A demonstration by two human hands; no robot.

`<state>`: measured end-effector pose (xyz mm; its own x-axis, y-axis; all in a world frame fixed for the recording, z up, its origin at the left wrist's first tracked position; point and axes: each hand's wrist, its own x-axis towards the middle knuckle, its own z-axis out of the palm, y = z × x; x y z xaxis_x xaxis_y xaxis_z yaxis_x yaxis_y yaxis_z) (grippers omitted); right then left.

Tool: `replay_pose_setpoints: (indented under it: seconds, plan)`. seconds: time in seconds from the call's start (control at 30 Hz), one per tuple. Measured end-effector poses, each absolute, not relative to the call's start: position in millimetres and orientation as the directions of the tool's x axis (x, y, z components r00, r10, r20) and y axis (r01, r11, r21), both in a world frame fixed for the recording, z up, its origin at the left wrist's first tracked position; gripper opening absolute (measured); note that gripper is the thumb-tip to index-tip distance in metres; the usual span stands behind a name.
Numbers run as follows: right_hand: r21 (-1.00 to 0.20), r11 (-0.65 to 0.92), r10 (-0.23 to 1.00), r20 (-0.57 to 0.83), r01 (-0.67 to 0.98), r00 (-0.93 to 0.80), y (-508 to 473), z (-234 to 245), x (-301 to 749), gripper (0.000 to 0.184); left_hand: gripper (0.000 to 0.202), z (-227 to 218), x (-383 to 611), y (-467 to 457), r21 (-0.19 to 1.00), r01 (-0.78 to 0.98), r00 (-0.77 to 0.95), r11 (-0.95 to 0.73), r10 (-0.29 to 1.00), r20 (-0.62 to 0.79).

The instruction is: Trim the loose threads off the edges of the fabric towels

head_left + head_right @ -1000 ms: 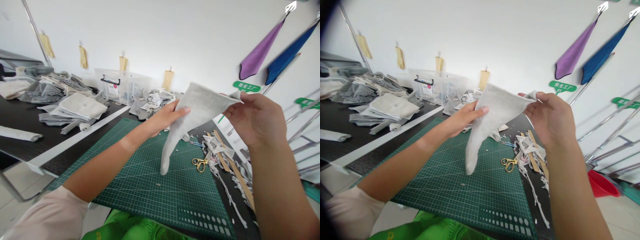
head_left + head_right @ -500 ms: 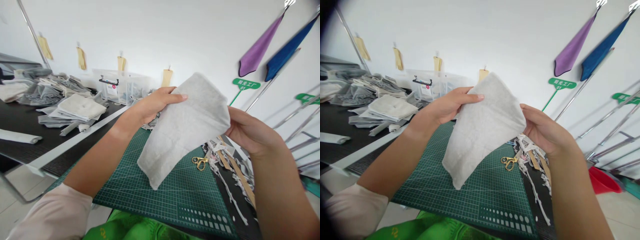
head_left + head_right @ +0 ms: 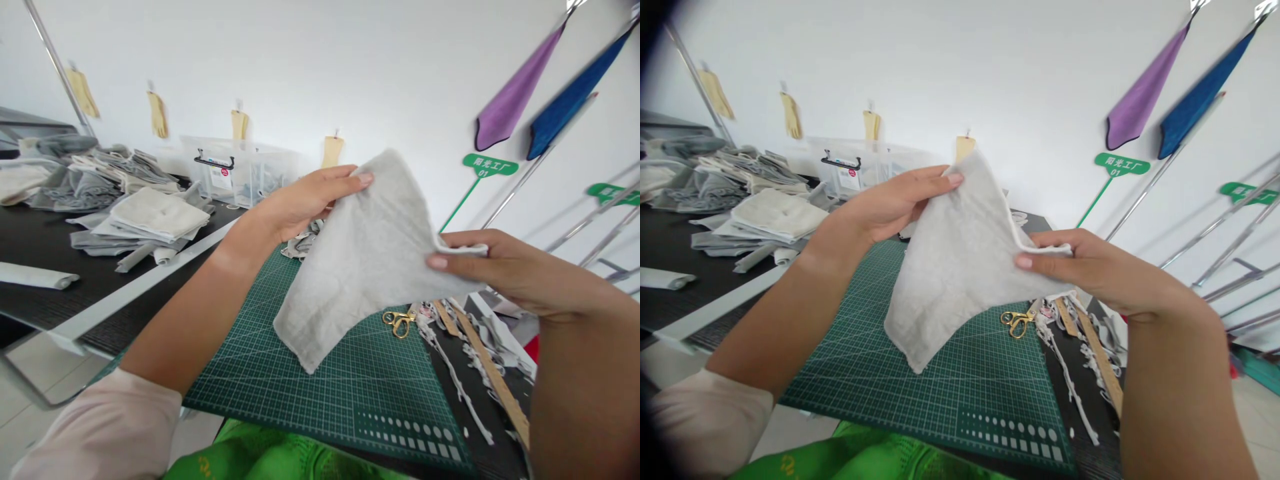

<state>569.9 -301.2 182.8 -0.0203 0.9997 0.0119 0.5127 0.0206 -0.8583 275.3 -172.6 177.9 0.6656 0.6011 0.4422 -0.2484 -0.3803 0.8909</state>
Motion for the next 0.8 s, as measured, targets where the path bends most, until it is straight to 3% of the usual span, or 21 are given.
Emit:
replay_pose_setpoints:
  seconds: [0.1,0.2,0.33,0.43,0.5,0.63,0.8]
  plan:
    - [-0.866,0.106,0.976,0.185,0.489,0.117,-294.0,184.5,570.3,0.029,0.031,184.4,272.2,-174.4,0.835,-0.196,0.534,-0.515,0.658,0.531]
    - [-0.830,0.266,0.894,0.402,0.490,0.196,-289.9,186.4,570.7,0.029,0.030,190.6,267.8,-174.3,0.827,-0.135,0.466,-0.545,0.702,0.538]
    - [-0.808,0.436,0.816,0.540,0.396,0.204,-295.7,192.6,569.7,0.025,0.040,196.7,261.3,-174.8,0.793,-0.190,0.494,-0.579,0.641,0.587]
    - [-0.814,0.501,0.807,0.562,0.294,0.180,-302.6,199.3,571.5,0.021,0.036,200.8,255.6,-175.9,0.775,-0.144,0.500,-0.616,0.630,0.594]
    - [-0.813,0.519,0.805,0.569,0.263,0.169,-305.8,203.1,575.1,0.031,0.036,203.4,251.5,-176.2,0.777,-0.082,0.505,-0.625,0.645,0.573]
    - [-0.796,0.499,0.802,0.574,0.343,0.167,-309.7,207.1,587.4,0.040,0.040,206.6,244.4,-174.8,0.785,-0.048,0.561,-0.618,0.634,0.533]
    - [-0.796,0.314,0.894,0.431,0.517,0.119,-315.9,207.2,609.3,0.028,0.041,205.1,236.3,-168.1,0.817,-0.061,0.606,-0.573,0.629,0.487]
